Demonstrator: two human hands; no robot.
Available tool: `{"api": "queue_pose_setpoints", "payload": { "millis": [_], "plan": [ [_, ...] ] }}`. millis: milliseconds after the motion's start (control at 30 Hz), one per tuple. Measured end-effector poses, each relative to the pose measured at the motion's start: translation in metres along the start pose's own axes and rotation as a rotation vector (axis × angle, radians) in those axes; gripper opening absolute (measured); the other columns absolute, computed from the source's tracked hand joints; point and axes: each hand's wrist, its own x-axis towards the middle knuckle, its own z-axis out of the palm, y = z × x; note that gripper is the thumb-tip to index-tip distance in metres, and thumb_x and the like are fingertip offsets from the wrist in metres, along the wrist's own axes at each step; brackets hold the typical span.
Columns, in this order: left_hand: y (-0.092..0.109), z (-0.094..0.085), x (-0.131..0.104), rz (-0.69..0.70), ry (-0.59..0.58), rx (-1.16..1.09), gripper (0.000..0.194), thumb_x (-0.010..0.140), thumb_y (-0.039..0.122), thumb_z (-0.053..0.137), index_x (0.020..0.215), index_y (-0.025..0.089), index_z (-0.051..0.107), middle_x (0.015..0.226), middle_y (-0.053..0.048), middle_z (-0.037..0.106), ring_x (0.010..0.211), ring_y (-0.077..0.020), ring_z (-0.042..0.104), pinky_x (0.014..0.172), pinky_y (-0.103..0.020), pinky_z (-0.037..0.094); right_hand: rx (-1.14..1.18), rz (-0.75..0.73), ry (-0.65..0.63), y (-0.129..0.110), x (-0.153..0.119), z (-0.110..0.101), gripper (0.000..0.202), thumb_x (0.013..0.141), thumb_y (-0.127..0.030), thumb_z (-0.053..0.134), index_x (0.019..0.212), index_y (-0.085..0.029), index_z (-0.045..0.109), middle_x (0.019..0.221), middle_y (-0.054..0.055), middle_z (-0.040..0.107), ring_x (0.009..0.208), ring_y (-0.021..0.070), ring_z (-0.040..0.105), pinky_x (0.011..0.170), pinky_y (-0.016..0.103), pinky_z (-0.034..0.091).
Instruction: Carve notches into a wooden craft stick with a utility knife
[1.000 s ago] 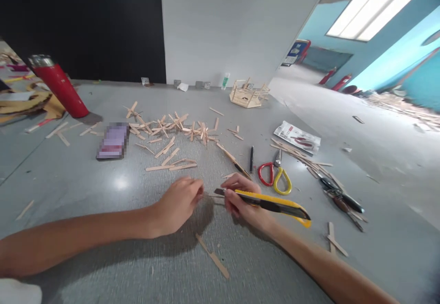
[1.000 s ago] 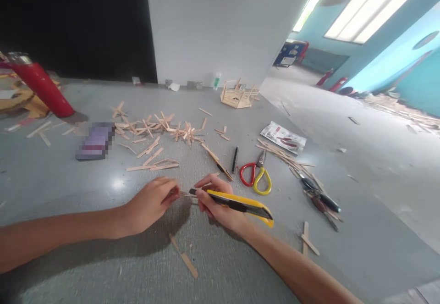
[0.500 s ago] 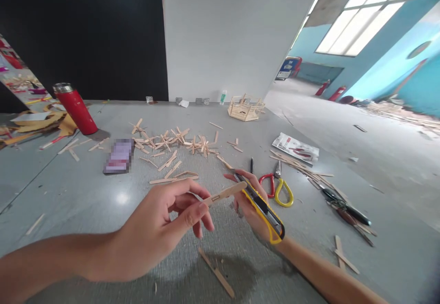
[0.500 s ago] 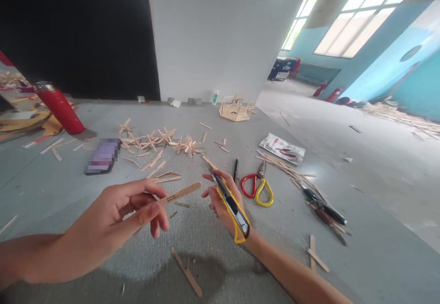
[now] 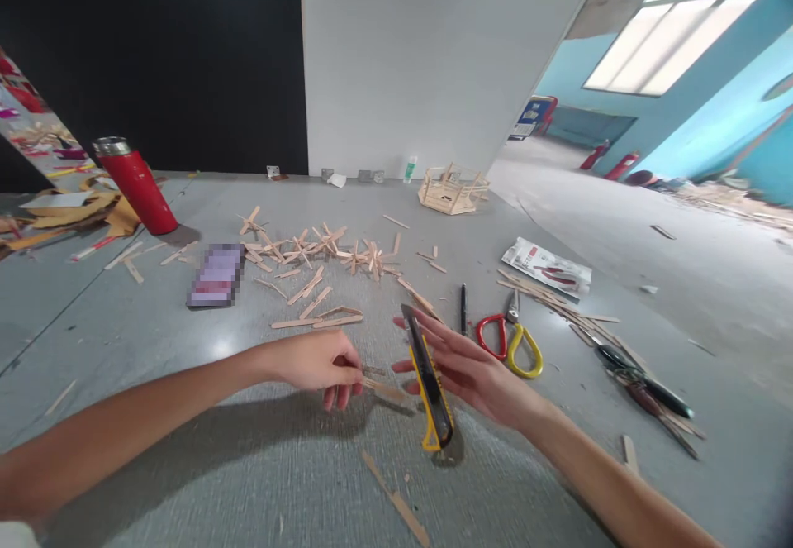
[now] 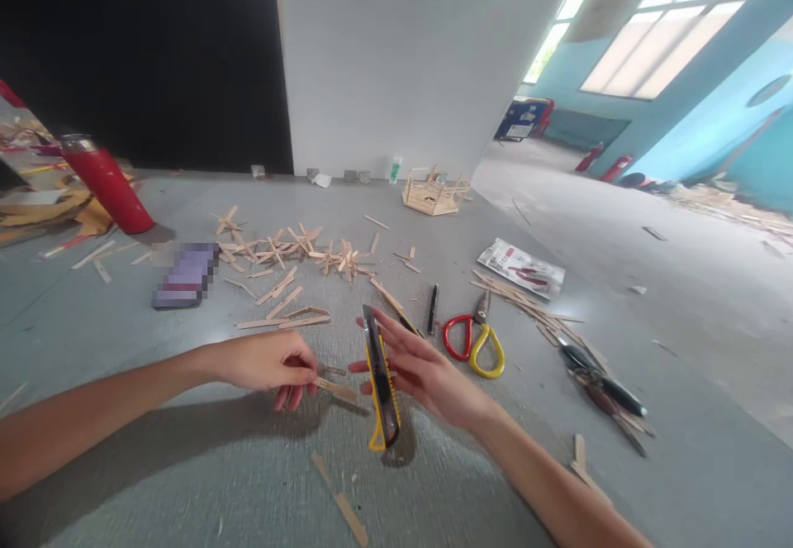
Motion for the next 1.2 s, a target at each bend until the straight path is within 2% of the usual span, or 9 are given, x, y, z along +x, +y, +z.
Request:
{"api": "queue_pose_setpoints", "payload": {
  "millis": [67,167,267,333,400,500,600,733,1200],
  "plan": [
    [-0.013,-0.002,0.012,-0.048,-0.022,-0.031,0.018,0.091,0.027,0.054,0.076,0.017,0.057,0.061,0.001,0.064,0.049,-0.0104,0.059,0.048,-0.020,0.036,0.023,0.025,0.058,0.005,0.004,0.001,0.055,0.095,-0.043,0.053,0.145,-0.027,0.041,0.150,0.019,0.045,0.092,0.0176,0.069,0.074,0.035,0.059],
    [-0.024,-0.002,0.021,-0.074,-0.016,-0.100,0.015,0.089,0.031,0.058,0.081,0.018,0.054,0.061,0.002,0.065,0.046,-0.0101,0.058,0.043,-0.020,0.028,-0.148,0.038,0.123,0.008,0.005,0.003,0.043,0.090,-0.045,0.062,0.122,-0.017,0.059,0.117,0.016,0.069,0.073,0.0132,0.066,0.065,0.027,0.057],
    [-0.030,0.000,0.025,-0.037,-0.014,-0.162,0.021,0.089,0.035,0.059,0.078,0.017,0.054,0.061,0.002,0.065,0.043,-0.0093,0.058,0.042,-0.020,0.028,-0.493,-0.022,0.137,0.005,-0.004,0.009,0.032,0.099,-0.040,0.048,0.116,-0.016,0.062,0.095,0.010,0.073,0.067,0.0143,0.066,0.062,0.028,0.057],
    [-0.032,0.001,0.027,-0.022,-0.022,-0.188,0.023,0.090,0.035,0.059,0.077,0.016,0.056,0.062,0.001,0.066,0.042,-0.0093,0.058,0.040,-0.020,0.026,-0.868,-0.156,0.146,0.004,-0.014,0.016,0.030,0.101,-0.030,0.044,0.125,-0.020,0.060,0.099,0.010,0.073,0.079,0.0171,0.069,0.069,0.029,0.056],
    [-0.033,0.001,0.028,-0.035,-0.014,-0.199,0.023,0.090,0.035,0.059,0.077,0.016,0.056,0.063,0.000,0.067,0.042,-0.0100,0.059,0.039,-0.020,0.025,-1.180,-0.285,0.148,0.005,-0.023,0.023,0.034,0.100,-0.018,0.039,0.129,-0.019,0.057,0.101,0.011,0.072,0.082,0.0189,0.069,0.067,0.030,0.056],
    [-0.031,0.002,0.028,-0.056,0.029,-0.194,0.023,0.090,0.033,0.060,0.074,0.016,0.054,0.062,0.000,0.067,0.041,-0.0103,0.059,0.041,-0.020,0.032,-1.432,-0.358,0.055,0.012,-0.033,0.030,0.040,0.096,-0.008,0.035,0.131,-0.014,0.055,0.098,0.012,0.070,0.076,0.0186,0.069,0.059,0.028,0.055],
    [-0.029,0.003,0.027,-0.053,0.048,-0.183,0.024,0.091,0.032,0.060,0.073,0.017,0.053,0.059,0.001,0.066,0.040,-0.0099,0.058,0.045,-0.021,0.040,-1.522,-0.377,-0.003,0.018,-0.036,0.031,0.040,0.097,-0.011,0.039,0.135,-0.013,0.051,0.096,0.011,0.069,0.074,0.0193,0.069,0.056,0.028,0.054],
    [-0.028,0.005,0.026,-0.049,0.055,-0.176,0.023,0.092,0.030,0.058,0.074,0.016,0.053,0.058,0.001,0.065,0.042,-0.0100,0.059,0.047,-0.021,0.042,-1.546,-0.340,-0.057,0.021,-0.035,0.029,0.047,0.096,-0.007,0.037,0.142,-0.012,0.043,0.093,0.008,0.069,0.070,0.0179,0.068,0.054,0.029,0.053],
    [-0.029,0.004,0.026,-0.027,0.057,-0.151,0.025,0.092,0.033,0.060,0.075,0.016,0.054,0.060,0.001,0.066,0.043,-0.0092,0.060,0.048,-0.020,0.043,-1.642,-0.343,-0.037,0.018,-0.031,0.037,0.075,0.080,0.004,0.038,0.152,-0.015,0.025,0.087,0.004,0.067,0.064,0.0166,0.064,0.050,0.028,0.049]
  ]
}}
